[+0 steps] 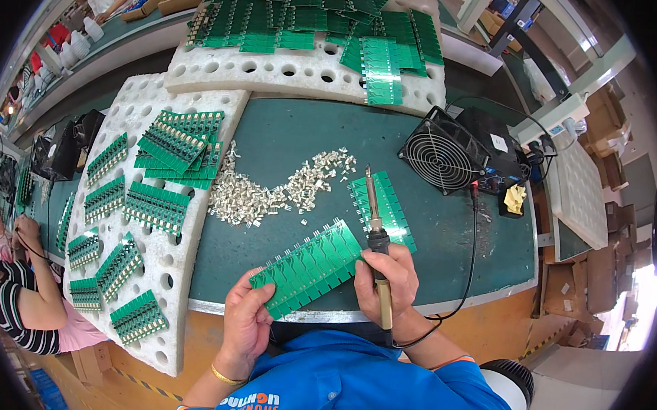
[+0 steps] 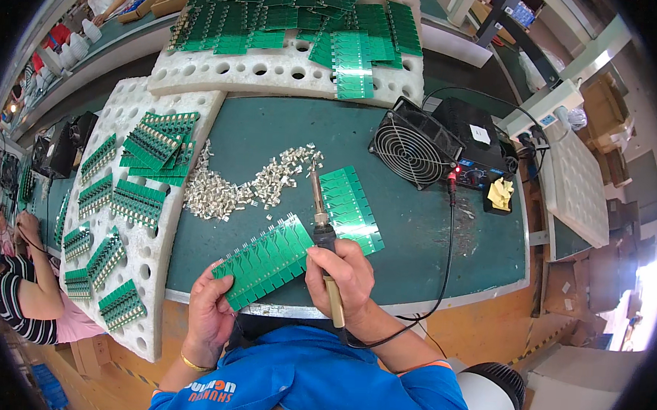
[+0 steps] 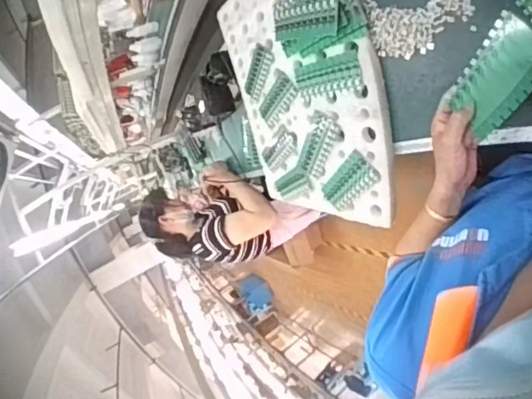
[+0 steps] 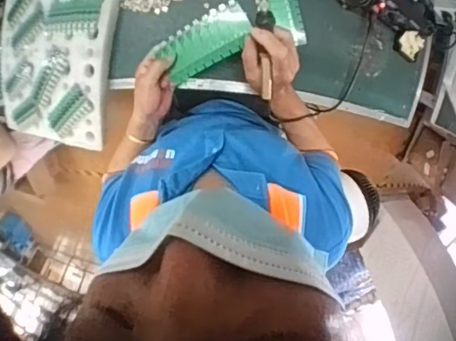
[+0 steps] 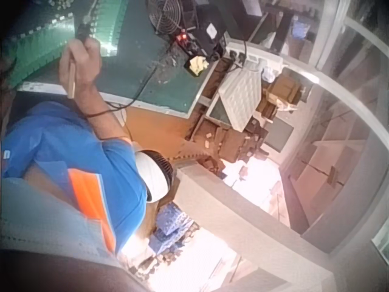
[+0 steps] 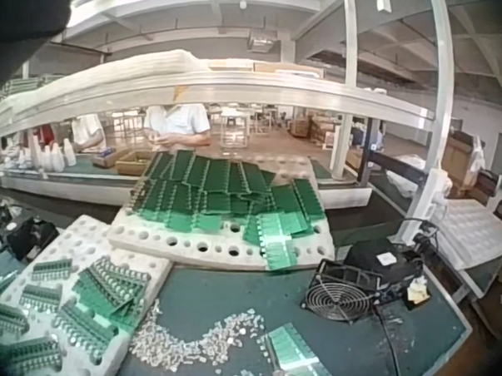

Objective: The person solders electronic components onto a green circuit board using a soldering iron and solder wire.

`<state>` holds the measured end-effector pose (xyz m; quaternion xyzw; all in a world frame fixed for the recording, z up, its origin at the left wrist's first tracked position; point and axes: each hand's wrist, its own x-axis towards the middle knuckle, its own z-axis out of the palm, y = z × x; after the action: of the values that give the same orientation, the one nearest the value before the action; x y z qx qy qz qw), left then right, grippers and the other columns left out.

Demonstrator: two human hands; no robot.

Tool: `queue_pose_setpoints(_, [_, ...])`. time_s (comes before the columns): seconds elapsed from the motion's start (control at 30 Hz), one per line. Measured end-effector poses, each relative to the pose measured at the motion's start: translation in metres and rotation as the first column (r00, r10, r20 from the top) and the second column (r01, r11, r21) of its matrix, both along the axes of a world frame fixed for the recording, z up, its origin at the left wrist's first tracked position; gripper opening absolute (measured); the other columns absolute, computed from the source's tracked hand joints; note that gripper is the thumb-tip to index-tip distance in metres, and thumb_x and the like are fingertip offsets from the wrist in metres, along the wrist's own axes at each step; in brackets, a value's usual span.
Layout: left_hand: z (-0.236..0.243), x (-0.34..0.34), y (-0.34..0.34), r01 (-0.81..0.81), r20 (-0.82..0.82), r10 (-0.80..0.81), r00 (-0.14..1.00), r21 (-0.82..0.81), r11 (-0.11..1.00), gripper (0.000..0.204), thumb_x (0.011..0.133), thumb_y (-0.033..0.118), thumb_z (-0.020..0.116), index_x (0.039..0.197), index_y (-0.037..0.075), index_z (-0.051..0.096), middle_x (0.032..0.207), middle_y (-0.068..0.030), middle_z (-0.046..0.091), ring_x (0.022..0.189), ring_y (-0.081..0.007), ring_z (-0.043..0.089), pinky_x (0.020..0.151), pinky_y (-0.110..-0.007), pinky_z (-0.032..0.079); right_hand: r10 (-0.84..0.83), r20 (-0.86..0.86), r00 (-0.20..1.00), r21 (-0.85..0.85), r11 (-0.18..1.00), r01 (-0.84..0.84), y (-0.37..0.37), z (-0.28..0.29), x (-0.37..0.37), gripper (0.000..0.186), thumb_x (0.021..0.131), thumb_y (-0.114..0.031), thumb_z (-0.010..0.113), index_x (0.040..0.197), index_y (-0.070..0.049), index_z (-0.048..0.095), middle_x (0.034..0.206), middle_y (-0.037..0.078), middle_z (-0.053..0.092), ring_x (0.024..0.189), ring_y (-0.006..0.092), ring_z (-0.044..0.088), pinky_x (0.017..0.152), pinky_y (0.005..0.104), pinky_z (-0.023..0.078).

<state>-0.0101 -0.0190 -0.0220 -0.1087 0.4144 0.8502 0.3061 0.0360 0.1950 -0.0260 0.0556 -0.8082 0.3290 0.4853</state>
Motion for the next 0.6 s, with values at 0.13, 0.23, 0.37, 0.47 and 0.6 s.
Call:
queue_pose_setpoints(0.13, [0.0024, 0.0001, 0.0006, 0.003, 0.0, -0.003, 1.0, -0.004, 1.0, 0.019, 0.092, 0.001, 0.058, 0.111, 0.001, 0.061, 0.088, -0.0003, 0.065, 0.052, 0.0008, 0.038, 0.044, -0.016, 0.029, -0.001, 0.013, 1.0, 0.003, 1.0, 0.001, 0.0001, 0.0004, 0.0012, 0.042, 0.072, 0.011, 0.074, 0.11, -0.003, 0.061, 0.081, 0.011, 0.06, 0.061, 0.0211, 0.057, 0.052, 0.03, 0.047])
queue_pose_setpoints(0.23, [-0.0001, -0.0003, -0.0006, 0.008, 0.017, -0.008, 1.0, 0.013, 1.0, 0.019, 0.092, 0.001, 0.058, 0.111, 0.001, 0.06, 0.089, -0.0009, 0.066, 0.051, 0.001, 0.038, 0.044, -0.016, 0.028, 0.008, 0.019, 1.0, -0.007, 1.0, -0.008, 0.0002, 0.0009, 0.0018, 0.042, 0.073, 0.011, 0.074, 0.11, -0.003, 0.061, 0.081, 0.012, 0.06, 0.062, 0.0213, 0.057, 0.052, 0.0302, 0.047])
queue_pose_setpoints(0.37, [-0.0019, -0.0003, -0.0014, 0.009, 0.012, -0.009, 1.0, 0.008, 1.0, 0.019, 0.092, 0.001, 0.058, 0.111, 0.001, 0.061, 0.089, -0.0006, 0.066, 0.051, 0.0013, 0.038, 0.043, -0.016, 0.028, 0.011, 0.02, 1.0, 0.0, 1.0, -0.011, 0.0002, 0.0013, 0.0011, 0.041, 0.073, 0.01, 0.074, 0.11, -0.003, 0.061, 0.082, 0.012, 0.06, 0.061, 0.0213, 0.057, 0.052, 0.0302, 0.047])
queue_pose_setpoints(0.47, [-0.0005, -0.0017, -0.0003, 0.014, 0.014, -0.014, 1.0, -0.004, 1.0, 0.019, 0.092, 0.001, 0.058, 0.11, 0.001, 0.061, 0.088, 0.0001, 0.066, 0.051, 0.0014, 0.038, 0.043, -0.016, 0.027, 0.012, 0.021, 1.0, 0.006, 1.0, -0.012, 0.0011, 0.0013, 0.0011, 0.041, 0.074, 0.01, 0.074, 0.111, -0.003, 0.061, 0.083, 0.013, 0.061, 0.062, 0.0213, 0.058, 0.052, 0.0303, 0.047])
queue_pose_setpoints(0.6, [0.0016, -0.0024, -0.0003, 0.028, 0.009, -0.028, 1.0, -0.022, 0.999, 0.019, 0.092, 0.002, 0.058, 0.111, 0.001, 0.061, 0.085, 0.0008, 0.065, 0.05, 0.0014, 0.037, 0.043, -0.017, 0.027, 0.019, 0.03, 0.999, 0.009, 1.0, -0.019, 0.0015, 0.0015, 0.0022, 0.041, 0.075, 0.01, 0.073, 0.111, -0.003, 0.061, 0.085, 0.015, 0.062, 0.063, 0.0216, 0.059, 0.053, 0.0304, 0.048])
